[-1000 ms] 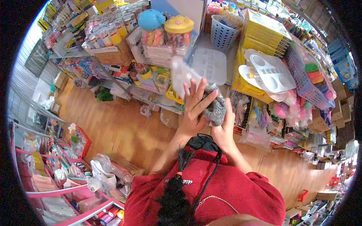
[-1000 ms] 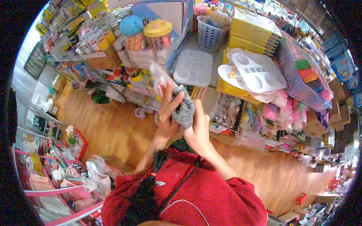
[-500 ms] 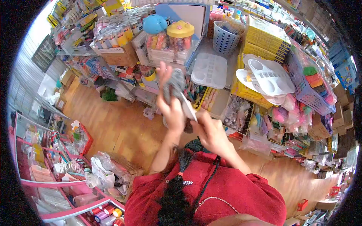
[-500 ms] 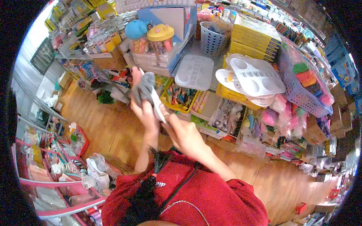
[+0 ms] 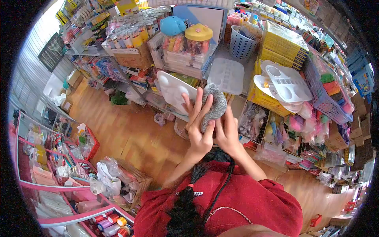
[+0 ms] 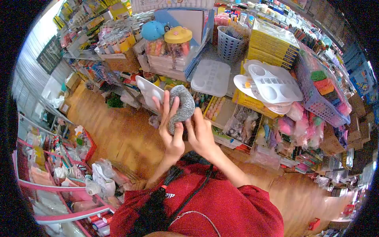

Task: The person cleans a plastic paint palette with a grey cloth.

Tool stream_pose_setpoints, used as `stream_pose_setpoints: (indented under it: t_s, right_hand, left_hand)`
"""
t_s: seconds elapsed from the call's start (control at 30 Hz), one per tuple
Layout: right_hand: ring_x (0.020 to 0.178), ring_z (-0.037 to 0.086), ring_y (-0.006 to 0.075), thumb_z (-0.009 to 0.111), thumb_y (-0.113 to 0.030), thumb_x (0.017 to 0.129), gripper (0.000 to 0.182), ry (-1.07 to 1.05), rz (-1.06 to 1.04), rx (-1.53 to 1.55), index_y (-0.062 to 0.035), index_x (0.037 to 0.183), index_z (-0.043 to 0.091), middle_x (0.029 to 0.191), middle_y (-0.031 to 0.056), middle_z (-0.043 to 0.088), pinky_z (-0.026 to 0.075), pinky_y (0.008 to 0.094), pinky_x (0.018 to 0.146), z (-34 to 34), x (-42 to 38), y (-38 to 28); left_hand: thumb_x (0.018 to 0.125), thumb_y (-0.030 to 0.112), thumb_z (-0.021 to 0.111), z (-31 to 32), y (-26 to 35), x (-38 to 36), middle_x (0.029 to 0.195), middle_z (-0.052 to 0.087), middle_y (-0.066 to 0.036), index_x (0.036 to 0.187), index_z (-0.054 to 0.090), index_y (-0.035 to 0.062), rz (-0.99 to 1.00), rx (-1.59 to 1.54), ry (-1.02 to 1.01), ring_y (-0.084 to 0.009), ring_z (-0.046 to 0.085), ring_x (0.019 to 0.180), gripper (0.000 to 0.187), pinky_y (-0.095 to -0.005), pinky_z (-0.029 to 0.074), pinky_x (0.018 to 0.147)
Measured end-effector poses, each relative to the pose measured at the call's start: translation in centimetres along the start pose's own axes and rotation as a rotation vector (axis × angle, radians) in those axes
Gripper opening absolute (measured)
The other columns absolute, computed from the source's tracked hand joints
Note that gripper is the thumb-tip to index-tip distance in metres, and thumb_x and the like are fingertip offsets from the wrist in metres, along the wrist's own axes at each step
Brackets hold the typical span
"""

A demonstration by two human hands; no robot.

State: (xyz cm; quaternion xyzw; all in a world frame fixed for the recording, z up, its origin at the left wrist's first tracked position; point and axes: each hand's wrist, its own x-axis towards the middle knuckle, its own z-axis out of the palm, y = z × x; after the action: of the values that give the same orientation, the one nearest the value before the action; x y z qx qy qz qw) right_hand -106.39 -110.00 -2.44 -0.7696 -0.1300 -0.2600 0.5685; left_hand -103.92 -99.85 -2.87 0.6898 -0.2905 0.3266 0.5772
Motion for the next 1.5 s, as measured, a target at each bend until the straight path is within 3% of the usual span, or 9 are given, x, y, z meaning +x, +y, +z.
stream_pose_setpoints:
  t_s: [0.23, 0.37, 0.47, 0.63, 0.8, 1.0, 1.1, 1.2, 1.5]
  right_hand:
    - [0.058, 0.06, 0.0308, 0.054, -0.007, 0.087, 0.015, -0.142, -0.088, -0.05, -0.0009, 0.101, 0.052, 0.068, 0.0163, 0.058, 0.045, 0.0337, 0.052, 1.4, -2.0, -0.7]
    - [0.059, 0.061, 0.0304, 0.057, -0.006, 0.085, 0.017, -0.177, -0.173, -0.113, -0.0009, 0.101, 0.053, 0.07, 0.0155, 0.06, 0.047, 0.0364, 0.051, 1.4, -2.8, -0.7]
    - [0.059, 0.061, 0.0323, 0.055, -0.012, 0.087, 0.015, -0.086, -0.117, -0.126, -0.003, 0.099, 0.055, 0.07, 0.0149, 0.06, 0.048, 0.0364, 0.05, 2.3, -3.0, -0.7]
    - [0.057, 0.062, 0.0313, 0.05, -0.013, 0.09, 0.014, 0.111, 0.073, -0.107, -0.0035, 0.099, 0.053, 0.065, 0.0154, 0.058, 0.046, 0.0379, 0.051, 1.4, 0.1, 0.2]
    - [0.06, 0.06, 0.0299, 0.047, -0.012, 0.092, 0.015, 0.052, 0.039, -0.071, -0.0017, 0.102, 0.051, 0.069, 0.017, 0.056, 0.045, 0.0342, 0.055, 1.9, -0.4, 0.0]
    - [0.061, 0.058, 0.0279, 0.047, -0.009, 0.092, 0.012, 0.055, 0.032, -0.077, -0.0004, 0.097, 0.054, 0.071, 0.016, 0.056, 0.044, 0.0305, 0.057, 2.9, -0.5, -1.9]
    - [0.058, 0.057, 0.0263, 0.048, -0.009, 0.091, 0.012, 0.09, 0.018, -0.047, -0.0002, 0.097, 0.054, 0.067, 0.0148, 0.055, 0.044, 0.0304, 0.055, 3.5, -0.6, -1.8]
    - [0.055, 0.055, 0.0258, 0.048, -0.009, 0.091, 0.011, -0.007, 0.023, -0.093, -0.0011, 0.096, 0.054, 0.064, 0.0141, 0.054, 0.043, 0.0314, 0.053, 4.7, -0.8, -1.1]
    - [0.064, 0.054, 0.0252, 0.037, -0.023, 0.097, 0.024, 0.202, 0.105, -0.194, -0.0008, 0.101, 0.046, 0.072, 0.0159, 0.054, 0.043, 0.0361, 0.061, 8.9, 0.1, 0.6]
  left_hand:
    - [0.097, 0.032, 0.036, -2.5, -3.6, 4.3, 0.143, 0.032, -0.014, 0.134, 0.035, -0.0049, -0.067, -0.08, 0.421, -0.0241, 0.021, 0.135, 0.052, -0.0355, 0.014, 0.109]
    - [0.094, 0.038, 0.048, -5.6, -6.8, 5.1, 0.115, 0.054, -0.011, 0.115, 0.049, -0.0073, -0.457, -0.273, 0.746, -0.0163, 0.049, 0.101, 0.05, -0.0294, 0.035, 0.091]
    - [0.092, 0.046, 0.048, -4.5, -5.2, 4.5, 0.099, 0.054, -0.01, 0.101, 0.051, -0.0078, -0.664, -0.204, 0.633, -0.0161, 0.047, 0.088, 0.054, -0.032, 0.038, 0.083]
    - [0.094, 0.05, 0.023, -0.3, 0.7, 0.6, 0.143, 0.032, -0.012, 0.135, 0.037, 0.0005, -0.12, 0.113, -0.097, -0.0321, 0.012, 0.138, 0.065, -0.049, -0.004, 0.108]
    - [0.094, 0.041, 0.028, -2.2, -0.8, 2.7, 0.139, 0.042, -0.004, 0.131, 0.046, 0.0079, 0.126, 0.412, -0.224, -0.0306, 0.018, 0.137, 0.053, -0.0565, -0.005, 0.106]
    - [0.095, 0.029, 0.038, -4.4, -5.5, 3.9, 0.12, 0.056, -0.017, 0.109, 0.058, -0.003, -0.011, 0.138, 0.225, -0.0344, 0.049, 0.115, 0.04, -0.0501, 0.026, 0.102]
    - [0.095, 0.024, 0.044, -6.0, -7.4, 2.4, 0.097, 0.063, -0.021, 0.101, 0.057, -0.0075, -0.463, 0.016, 0.24, -0.0318, 0.06, 0.088, 0.035, -0.0395, 0.043, 0.083]
    - [0.094, 0.031, 0.048, -7.5, -11.4, 1.0, 0.092, 0.062, -0.011, 0.099, 0.057, -0.0051, -0.455, 0.085, 0.286, -0.0162, 0.053, 0.082, 0.038, -0.0317, 0.042, 0.078]
    - [0.094, 0.034, 0.048, -14.7, -12.6, -1.5, 0.107, 0.061, -0.011, 0.114, 0.052, -0.0059, -0.523, -0.239, 0.904, -0.0189, 0.057, 0.092, 0.045, -0.0338, 0.043, 0.086]
